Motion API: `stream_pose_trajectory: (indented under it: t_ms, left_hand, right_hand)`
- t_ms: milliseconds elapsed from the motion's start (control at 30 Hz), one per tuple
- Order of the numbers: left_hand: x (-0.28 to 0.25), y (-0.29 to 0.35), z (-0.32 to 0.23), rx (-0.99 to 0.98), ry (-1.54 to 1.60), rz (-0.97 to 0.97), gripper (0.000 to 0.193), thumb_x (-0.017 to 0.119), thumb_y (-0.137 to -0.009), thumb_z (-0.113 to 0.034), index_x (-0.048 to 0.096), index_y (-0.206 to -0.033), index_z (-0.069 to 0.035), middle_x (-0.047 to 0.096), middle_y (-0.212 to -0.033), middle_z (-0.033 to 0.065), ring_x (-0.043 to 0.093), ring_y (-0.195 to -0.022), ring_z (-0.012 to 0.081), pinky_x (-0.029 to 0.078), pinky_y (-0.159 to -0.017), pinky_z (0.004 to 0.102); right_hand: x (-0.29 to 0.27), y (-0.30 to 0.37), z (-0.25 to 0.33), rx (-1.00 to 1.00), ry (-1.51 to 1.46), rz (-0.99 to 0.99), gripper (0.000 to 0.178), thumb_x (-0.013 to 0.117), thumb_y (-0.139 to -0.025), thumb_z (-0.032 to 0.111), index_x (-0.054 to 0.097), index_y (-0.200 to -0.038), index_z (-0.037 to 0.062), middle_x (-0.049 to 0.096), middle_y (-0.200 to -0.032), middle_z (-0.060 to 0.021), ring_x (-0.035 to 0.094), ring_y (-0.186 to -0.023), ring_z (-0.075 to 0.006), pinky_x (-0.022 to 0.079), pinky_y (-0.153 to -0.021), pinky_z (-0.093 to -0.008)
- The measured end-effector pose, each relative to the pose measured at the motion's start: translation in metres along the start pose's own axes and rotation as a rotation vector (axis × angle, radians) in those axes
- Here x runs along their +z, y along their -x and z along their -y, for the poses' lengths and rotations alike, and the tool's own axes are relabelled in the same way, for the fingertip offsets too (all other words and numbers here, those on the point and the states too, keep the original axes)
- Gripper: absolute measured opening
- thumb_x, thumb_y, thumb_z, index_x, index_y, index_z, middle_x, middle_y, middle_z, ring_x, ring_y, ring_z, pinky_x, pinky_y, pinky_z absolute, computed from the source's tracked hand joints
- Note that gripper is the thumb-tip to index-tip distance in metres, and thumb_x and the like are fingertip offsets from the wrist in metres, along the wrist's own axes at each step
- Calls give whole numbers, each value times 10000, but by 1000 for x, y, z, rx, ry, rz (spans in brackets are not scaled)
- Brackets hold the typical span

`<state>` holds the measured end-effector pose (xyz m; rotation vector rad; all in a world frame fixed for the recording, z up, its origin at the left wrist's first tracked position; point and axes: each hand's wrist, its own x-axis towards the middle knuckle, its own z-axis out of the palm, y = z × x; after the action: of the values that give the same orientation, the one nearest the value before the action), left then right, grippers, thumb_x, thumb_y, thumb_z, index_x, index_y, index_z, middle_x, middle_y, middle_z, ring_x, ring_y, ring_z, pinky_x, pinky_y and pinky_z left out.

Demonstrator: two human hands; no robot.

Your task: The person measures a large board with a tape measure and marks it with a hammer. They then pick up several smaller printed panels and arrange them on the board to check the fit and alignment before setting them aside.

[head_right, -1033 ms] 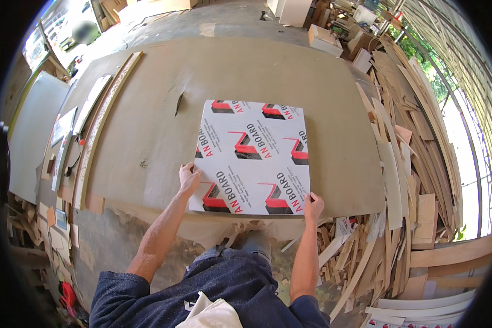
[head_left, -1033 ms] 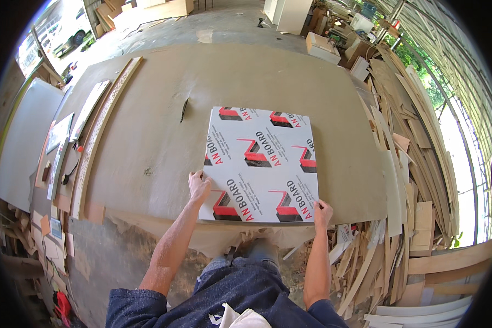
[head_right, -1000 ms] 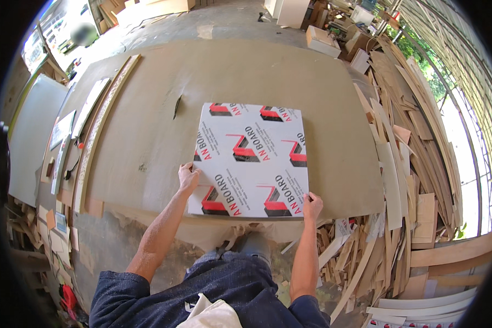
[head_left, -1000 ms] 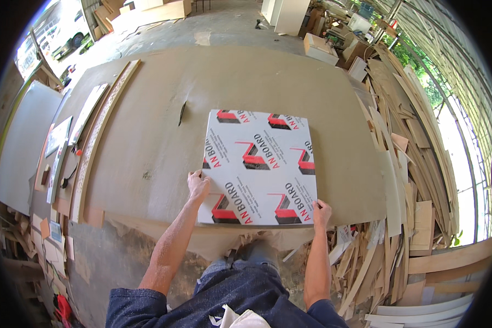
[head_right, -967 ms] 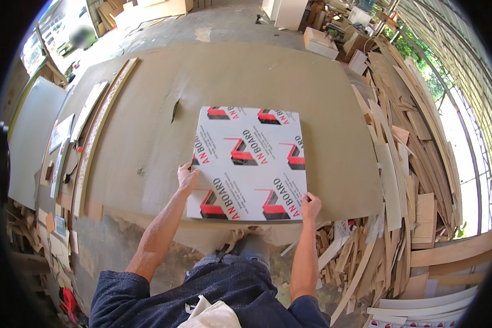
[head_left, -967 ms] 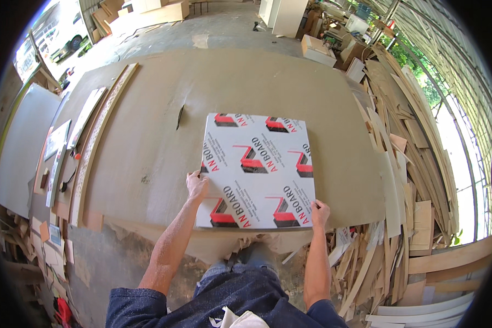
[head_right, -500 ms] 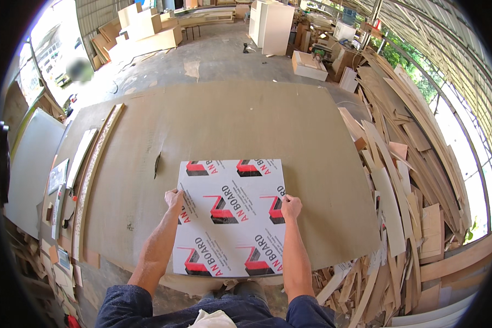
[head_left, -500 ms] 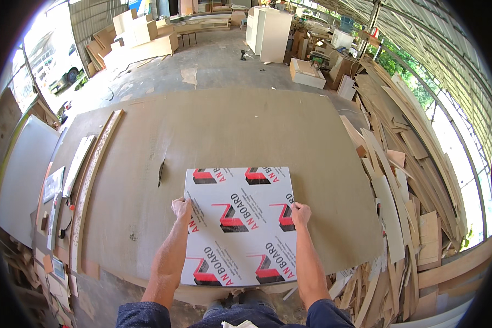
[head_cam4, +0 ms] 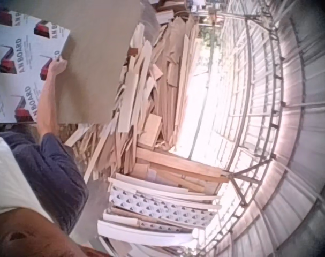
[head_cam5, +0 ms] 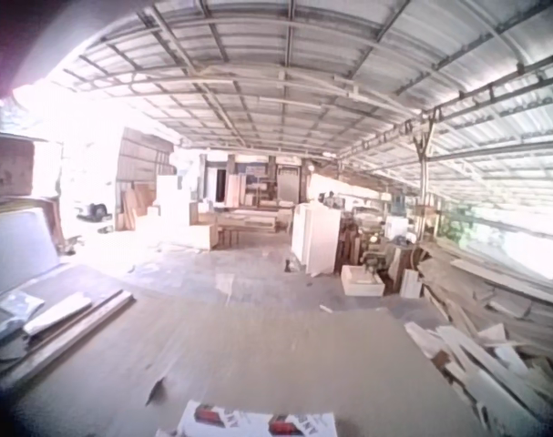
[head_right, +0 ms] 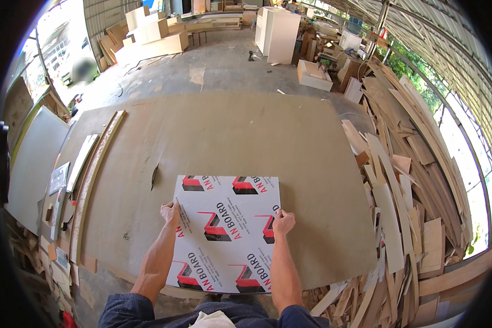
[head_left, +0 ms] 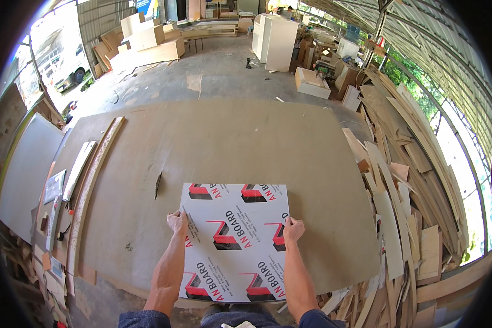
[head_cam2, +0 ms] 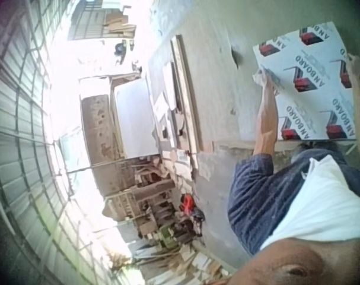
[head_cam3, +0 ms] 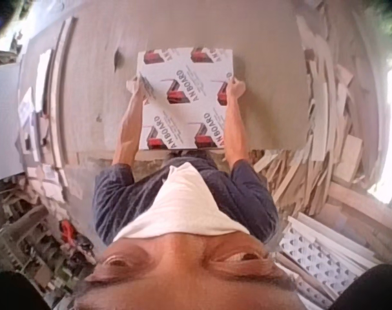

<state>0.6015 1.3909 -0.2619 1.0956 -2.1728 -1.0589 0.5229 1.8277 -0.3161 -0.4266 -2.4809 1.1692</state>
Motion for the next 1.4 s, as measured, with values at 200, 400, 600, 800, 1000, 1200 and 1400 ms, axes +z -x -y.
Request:
stream_pose_trajectory:
  t_ms: [200,400,600,800,1000,1200,1400]
  left_hand:
    - [4,-6,5,-30,38,-29,192,737,-845,-198,793,-952,-50,734,-1059,254,546,-1309,403,333,-1193,452]
    - [5,3,-4,-12,8,7,202,740,-848,-222,796,-952,-58,726,-1092,265,521,-1336,416,327,-1200,459]
    - [5,-5,4,21,-9,-13,216,742,-849,-235,794,-955,-54,721,-1104,267,543,-1305,408,326,-1200,464]
    - [5,3,-4,40,-28,25,216,741,-846,-239,794,-946,-55,731,-966,234,619,-1129,399,315,-1208,455]
    - [1,-11,8,-24,-54,84,253,740,-853,-264,784,-967,-42,716,-1120,238,567,-1239,412,333,-1191,457]
    - [4,-1,-23,-78,-134,129,314,729,-873,-287,768,-1068,-44,630,-1330,271,414,-1425,428,345,-1179,469]
    - [2,14,-31,-19,-217,58,467,700,-929,-331,672,-1233,22,555,-1305,192,504,-1276,369,414,-1090,447]
  right_hand:
    - [0,0,6,-3,34,-10,201,707,-880,174,776,-881,-16,695,-901,-211,681,-876,-372,534,-779,-467]
    - [-2,-3,0,19,29,-37,230,700,-879,183,754,-841,-37,688,-892,-210,678,-871,-376,532,-763,-476]
    - [4,-3,0,37,23,-12,246,641,-900,172,731,-828,-46,674,-915,-222,670,-875,-391,526,-780,-491]
    - [-2,-2,1,58,47,-6,245,622,-910,176,731,-824,-26,664,-915,-228,656,-899,-409,514,-817,-513]
    - [-7,12,30,55,28,1,206,635,-931,180,744,-899,8,661,-977,-179,611,-988,-366,484,-873,-477]
    - [7,-25,43,-3,105,36,215,605,-962,168,708,-948,-20,640,-1064,-177,553,-1096,-345,431,-990,-429]
    - [29,-50,60,-1,287,61,337,504,-1044,289,666,-1087,-4,603,-1157,-182,555,-1145,-334,472,-975,-446]
